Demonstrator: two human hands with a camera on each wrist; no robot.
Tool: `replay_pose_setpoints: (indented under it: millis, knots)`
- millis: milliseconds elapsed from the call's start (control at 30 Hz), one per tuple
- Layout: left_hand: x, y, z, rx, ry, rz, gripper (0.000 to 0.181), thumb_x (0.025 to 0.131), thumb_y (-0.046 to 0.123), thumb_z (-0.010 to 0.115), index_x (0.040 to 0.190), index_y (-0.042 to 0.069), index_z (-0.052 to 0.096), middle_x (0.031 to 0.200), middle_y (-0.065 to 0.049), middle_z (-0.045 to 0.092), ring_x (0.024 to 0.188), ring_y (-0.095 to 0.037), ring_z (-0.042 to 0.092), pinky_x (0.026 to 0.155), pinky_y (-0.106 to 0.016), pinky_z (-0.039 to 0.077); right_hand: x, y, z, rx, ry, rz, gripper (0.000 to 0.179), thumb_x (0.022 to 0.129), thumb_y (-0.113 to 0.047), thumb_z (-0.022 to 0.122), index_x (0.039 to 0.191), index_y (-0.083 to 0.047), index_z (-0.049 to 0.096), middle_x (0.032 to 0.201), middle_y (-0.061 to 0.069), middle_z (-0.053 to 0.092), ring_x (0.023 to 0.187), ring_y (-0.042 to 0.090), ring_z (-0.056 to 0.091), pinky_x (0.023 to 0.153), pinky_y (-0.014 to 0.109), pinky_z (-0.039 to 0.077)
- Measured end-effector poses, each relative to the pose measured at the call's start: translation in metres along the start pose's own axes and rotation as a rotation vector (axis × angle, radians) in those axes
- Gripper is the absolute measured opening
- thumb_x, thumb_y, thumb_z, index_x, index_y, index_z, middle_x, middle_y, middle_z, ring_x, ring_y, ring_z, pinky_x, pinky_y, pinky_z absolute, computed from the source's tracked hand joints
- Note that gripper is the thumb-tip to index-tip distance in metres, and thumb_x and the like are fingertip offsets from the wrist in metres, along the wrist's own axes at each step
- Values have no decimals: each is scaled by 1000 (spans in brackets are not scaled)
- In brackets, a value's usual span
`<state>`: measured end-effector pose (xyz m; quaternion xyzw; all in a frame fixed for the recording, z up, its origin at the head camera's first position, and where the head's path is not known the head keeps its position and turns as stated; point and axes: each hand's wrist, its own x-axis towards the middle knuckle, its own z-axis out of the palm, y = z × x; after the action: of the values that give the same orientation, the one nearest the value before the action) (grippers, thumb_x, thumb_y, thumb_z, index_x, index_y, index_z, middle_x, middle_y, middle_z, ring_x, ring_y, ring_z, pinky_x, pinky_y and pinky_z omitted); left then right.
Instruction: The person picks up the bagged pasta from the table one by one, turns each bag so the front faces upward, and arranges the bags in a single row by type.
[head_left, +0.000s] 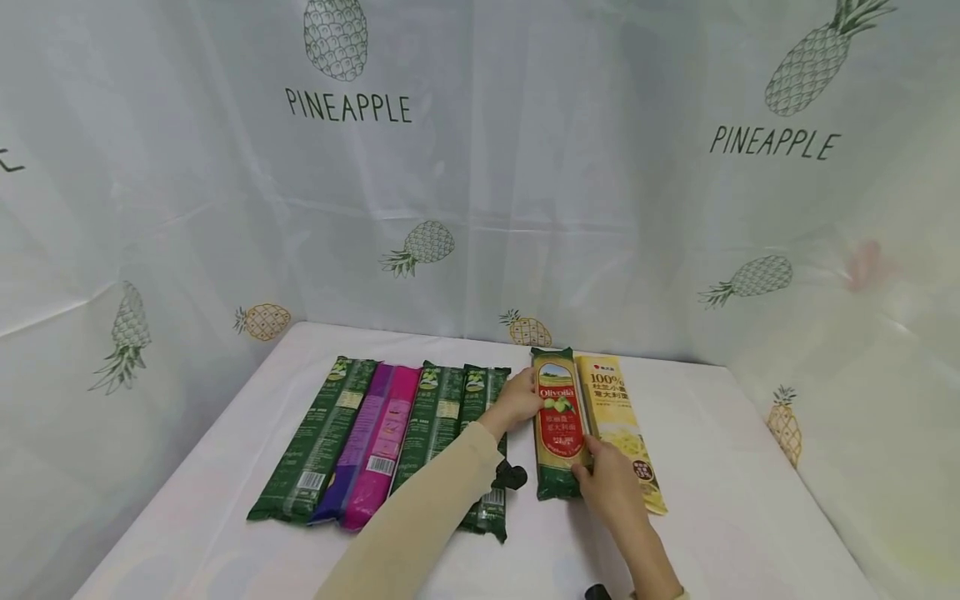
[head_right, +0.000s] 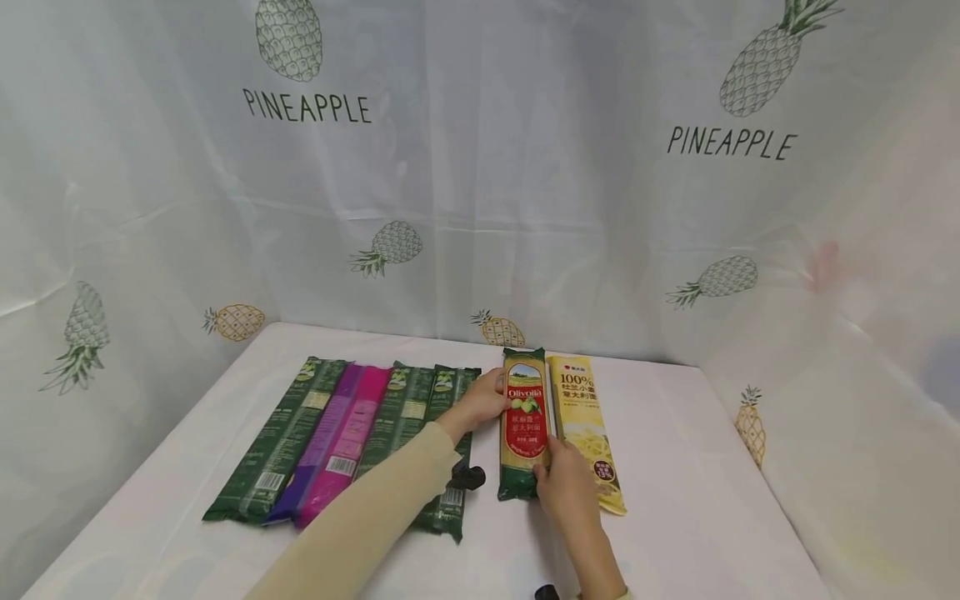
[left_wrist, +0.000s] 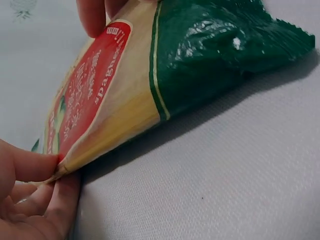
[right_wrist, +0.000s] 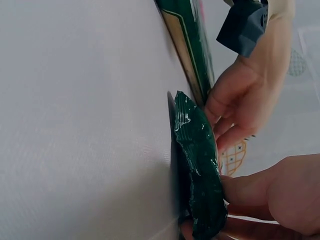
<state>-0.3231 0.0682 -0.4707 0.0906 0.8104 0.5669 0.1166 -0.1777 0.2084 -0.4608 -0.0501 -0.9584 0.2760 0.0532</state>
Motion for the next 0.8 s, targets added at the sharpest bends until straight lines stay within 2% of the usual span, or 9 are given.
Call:
replay_pose_setpoints:
  millis: [100,167,267,400,467,633,700,800]
  knots:
    - [0,0,0,17,11,-2,71,95,-9,66,161,6,44,134,-20,67,121,-34,65,98,-48,56,-2,-1,2,-53,33,-18,50,96,-8,78,140,12,62,128,33,67,120,49,66,95,60,56]
    - [2,0,0,48,19,1,70,95,-7,68,161,6,45,137,-21,65,125,-35,63,99,-48,55,-4,-1,2,-92,57,-41,47,95,-8,79,135,12,65,123,31,69,116,49,67,93,59,57]
    - [3,-1,-1,105,19,10,67,96,-3,71,159,4,47,131,-21,66,123,-36,63,99,-48,55,-7,-2,1,-131,82,-73,43,92,-8,81,129,12,70,116,27,71,109,45,70,90,57,58]
    - [2,2,-6,144,0,-3,65,99,3,73,158,4,49,119,-18,69,108,-30,67,91,-43,56,-10,-4,-2,-153,86,-111,39,90,-7,84,123,10,73,113,25,72,105,44,70,90,57,58]
    - [-1,5,-11,155,-24,-16,63,100,5,72,158,5,49,122,-16,69,104,-25,67,85,-39,56,-11,-6,-5,-159,77,-117,38,89,-8,84,122,9,74,116,26,72,106,46,69,92,59,56]
    - [-9,13,-30,237,-58,15,53,103,10,67,155,6,54,133,-16,67,104,-24,67,77,-36,55,-16,-14,-14,-107,75,-109,39,92,-13,83,127,4,74,126,26,70,114,50,65,97,65,52]
    - [-11,14,-40,271,-42,40,50,104,11,65,154,6,56,135,-16,66,109,-27,67,79,-36,56,-18,-19,-16,-40,78,-115,41,93,-14,81,130,3,73,128,24,69,112,46,68,94,61,56]
    - [-13,10,-57,297,-8,58,49,106,12,65,154,6,56,137,-16,65,115,-31,66,81,-39,54,-20,-25,-15,78,64,-131,45,93,-11,80,135,1,70,127,22,68,101,34,73,82,47,61]
